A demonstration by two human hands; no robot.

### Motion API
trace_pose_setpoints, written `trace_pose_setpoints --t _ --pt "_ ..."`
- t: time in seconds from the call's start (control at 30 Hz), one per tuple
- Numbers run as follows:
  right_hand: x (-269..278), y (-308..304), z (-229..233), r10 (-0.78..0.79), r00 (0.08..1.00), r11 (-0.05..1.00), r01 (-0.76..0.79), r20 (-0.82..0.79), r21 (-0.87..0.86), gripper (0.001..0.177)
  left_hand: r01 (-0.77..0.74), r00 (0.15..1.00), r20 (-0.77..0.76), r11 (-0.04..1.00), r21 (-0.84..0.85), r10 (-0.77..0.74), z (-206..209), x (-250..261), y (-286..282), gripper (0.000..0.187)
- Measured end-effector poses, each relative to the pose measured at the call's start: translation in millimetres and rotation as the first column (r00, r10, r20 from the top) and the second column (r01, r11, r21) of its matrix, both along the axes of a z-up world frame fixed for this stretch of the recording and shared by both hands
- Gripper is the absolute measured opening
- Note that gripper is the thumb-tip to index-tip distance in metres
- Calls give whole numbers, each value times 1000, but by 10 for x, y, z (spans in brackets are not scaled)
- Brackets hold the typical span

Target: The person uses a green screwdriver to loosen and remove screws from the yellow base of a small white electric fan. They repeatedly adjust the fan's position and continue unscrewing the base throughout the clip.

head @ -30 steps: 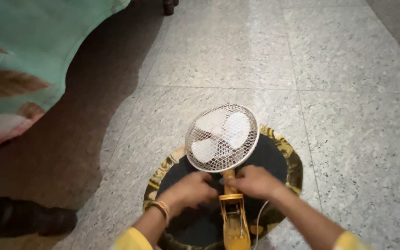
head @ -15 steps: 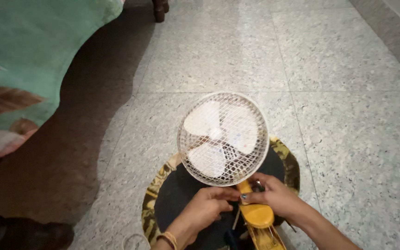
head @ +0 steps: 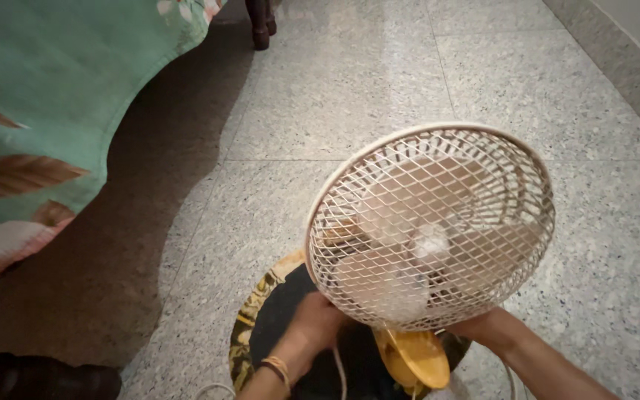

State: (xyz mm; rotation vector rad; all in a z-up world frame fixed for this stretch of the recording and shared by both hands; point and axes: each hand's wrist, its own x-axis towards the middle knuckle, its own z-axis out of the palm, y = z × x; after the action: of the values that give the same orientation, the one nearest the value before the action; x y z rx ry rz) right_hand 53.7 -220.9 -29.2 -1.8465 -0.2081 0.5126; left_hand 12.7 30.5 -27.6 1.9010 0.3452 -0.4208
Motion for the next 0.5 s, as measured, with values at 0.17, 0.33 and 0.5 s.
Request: trace_pose_setpoints --t 0.17,0.33,0.5 --pt "170 53 -545 10 903 999 -24 430 28 45 -131 955 284 981 141 87 -2 136 330 23" --pt "306 266 -669 17 908 982 63 419 -176 38 -235 972 6 972 11 235 187 29 270 30" --pt "268 233 -644 -167 985 986 165 37 32 45 -164 983 55 973 -164 175 446 -56 129 54"
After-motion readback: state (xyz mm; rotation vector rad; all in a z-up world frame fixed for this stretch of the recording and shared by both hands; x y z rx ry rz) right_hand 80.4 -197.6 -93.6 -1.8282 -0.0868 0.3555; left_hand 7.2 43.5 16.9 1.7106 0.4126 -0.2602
